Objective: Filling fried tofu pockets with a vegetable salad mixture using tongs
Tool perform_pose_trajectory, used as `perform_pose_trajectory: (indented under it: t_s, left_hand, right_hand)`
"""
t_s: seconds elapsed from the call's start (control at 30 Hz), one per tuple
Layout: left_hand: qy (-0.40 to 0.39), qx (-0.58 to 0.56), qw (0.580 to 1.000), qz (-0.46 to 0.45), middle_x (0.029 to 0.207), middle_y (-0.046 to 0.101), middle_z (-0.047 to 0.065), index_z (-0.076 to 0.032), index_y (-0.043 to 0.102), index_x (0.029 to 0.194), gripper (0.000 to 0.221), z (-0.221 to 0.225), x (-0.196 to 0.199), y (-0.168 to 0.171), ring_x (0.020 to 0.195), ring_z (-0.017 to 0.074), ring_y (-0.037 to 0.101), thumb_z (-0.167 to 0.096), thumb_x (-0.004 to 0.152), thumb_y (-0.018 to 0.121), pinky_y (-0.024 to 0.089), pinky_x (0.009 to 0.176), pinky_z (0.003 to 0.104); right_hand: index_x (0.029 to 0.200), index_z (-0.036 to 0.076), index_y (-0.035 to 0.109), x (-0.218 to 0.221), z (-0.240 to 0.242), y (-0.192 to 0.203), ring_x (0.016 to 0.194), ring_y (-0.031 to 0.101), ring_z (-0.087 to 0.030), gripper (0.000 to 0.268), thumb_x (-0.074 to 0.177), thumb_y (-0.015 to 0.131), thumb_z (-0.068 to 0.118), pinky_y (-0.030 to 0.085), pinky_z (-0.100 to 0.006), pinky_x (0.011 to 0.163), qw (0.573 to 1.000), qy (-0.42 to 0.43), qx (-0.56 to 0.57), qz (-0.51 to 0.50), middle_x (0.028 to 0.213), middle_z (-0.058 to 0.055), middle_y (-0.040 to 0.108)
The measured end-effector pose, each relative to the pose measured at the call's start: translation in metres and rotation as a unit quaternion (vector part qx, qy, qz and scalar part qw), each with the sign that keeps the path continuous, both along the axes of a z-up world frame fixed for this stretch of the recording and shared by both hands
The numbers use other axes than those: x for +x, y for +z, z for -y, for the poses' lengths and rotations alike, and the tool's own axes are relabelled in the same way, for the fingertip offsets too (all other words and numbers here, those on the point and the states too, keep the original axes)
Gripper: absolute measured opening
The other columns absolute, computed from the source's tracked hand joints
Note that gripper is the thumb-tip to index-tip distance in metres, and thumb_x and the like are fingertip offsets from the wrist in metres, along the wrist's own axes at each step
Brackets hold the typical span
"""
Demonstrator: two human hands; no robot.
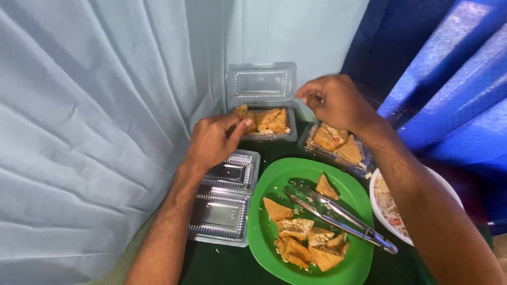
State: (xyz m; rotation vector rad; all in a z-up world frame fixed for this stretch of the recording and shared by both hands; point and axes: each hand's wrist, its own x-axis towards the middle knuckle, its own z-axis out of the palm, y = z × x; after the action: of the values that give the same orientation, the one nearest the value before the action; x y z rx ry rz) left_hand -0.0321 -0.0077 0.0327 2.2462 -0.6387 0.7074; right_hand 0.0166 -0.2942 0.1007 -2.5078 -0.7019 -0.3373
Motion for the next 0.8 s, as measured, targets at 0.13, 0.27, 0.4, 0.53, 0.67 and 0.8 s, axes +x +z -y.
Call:
perform_pose_trajectory:
  t_s: [0.13,0.27,0.4,0.53,0.67,0.8]
  left_hand:
    - [-0.024,-0.022,0.999,-0.002,0.072,0.071,0.008,-0.015,0.074,0.090,0.009,0.011,-0.012,0.024,0.076,0.0308,0.073,-0.021,0.096,0.076,0.059,0.067,0.039]
    - [-0.009,-0.004,0.999,-0.047,0.062,0.069,0.006,-0.015,0.075,0.082,0.018,0.007,-0.017,0.020,0.064,0.0274,0.070,-0.027,0.095,0.077,0.056,0.062,0.037]
    - [0.009,0.011,1.000,0.000,0.054,0.058,0.005,-0.016,0.062,0.064,0.040,0.008,-0.014,0.000,0.060,0.0280,0.066,-0.034,0.098,0.074,0.053,0.057,0.036]
    - [-0.004,0.002,0.999,0.035,0.069,0.066,0.006,-0.018,0.075,0.081,0.017,0.034,-0.022,0.002,0.076,0.0305,0.071,-0.032,0.090,0.081,0.058,0.069,0.039]
    - [-0.047,0.001,0.999,-0.018,0.066,0.070,0.006,-0.021,0.079,0.089,0.005,0.052,-0.039,0.005,0.073,0.0319,0.072,-0.026,0.091,0.077,0.060,0.070,0.042]
    - [-0.059,0.001,0.998,-0.010,0.049,0.055,0.006,-0.014,0.061,0.064,0.037,0.061,-0.037,-0.013,0.055,0.0290,0.064,-0.031,0.092,0.077,0.054,0.054,0.035]
  right_hand:
    - [0.097,0.013,0.081,-0.033,0.016,0.006,0.080,0.075,-0.029,0.014,0.086,0.073,0.008,0.057,-0.040,0.075,1.000,-0.029,0.002,-0.008,0.086,-0.008,0.080]
    - [0.094,0.012,0.081,-0.066,0.021,0.008,0.075,0.076,-0.029,0.008,0.090,0.075,0.013,0.057,-0.039,0.071,0.996,-0.078,0.036,-0.029,0.078,-0.009,0.078]
    - [0.099,0.014,0.081,-0.089,0.027,-0.001,0.075,0.074,-0.035,0.014,0.089,0.073,0.009,0.055,-0.044,0.072,0.995,-0.072,0.065,0.015,0.077,-0.010,0.078]
    - [0.095,0.017,0.080,-0.106,0.035,-0.025,0.075,0.072,-0.031,0.016,0.083,0.075,0.007,0.056,-0.042,0.075,0.993,-0.063,0.049,0.085,0.074,-0.005,0.076]
    - [0.095,0.023,0.082,-0.129,0.044,-0.049,0.077,0.072,-0.026,0.014,0.084,0.079,0.016,0.054,-0.040,0.076,0.983,-0.097,0.007,0.154,0.080,0.000,0.079]
    - [0.096,0.024,0.078,-0.162,0.051,-0.060,0.081,0.070,-0.024,0.019,0.083,0.071,0.011,0.051,-0.038,0.073,0.974,-0.101,-0.072,0.191,0.077,0.003,0.075]
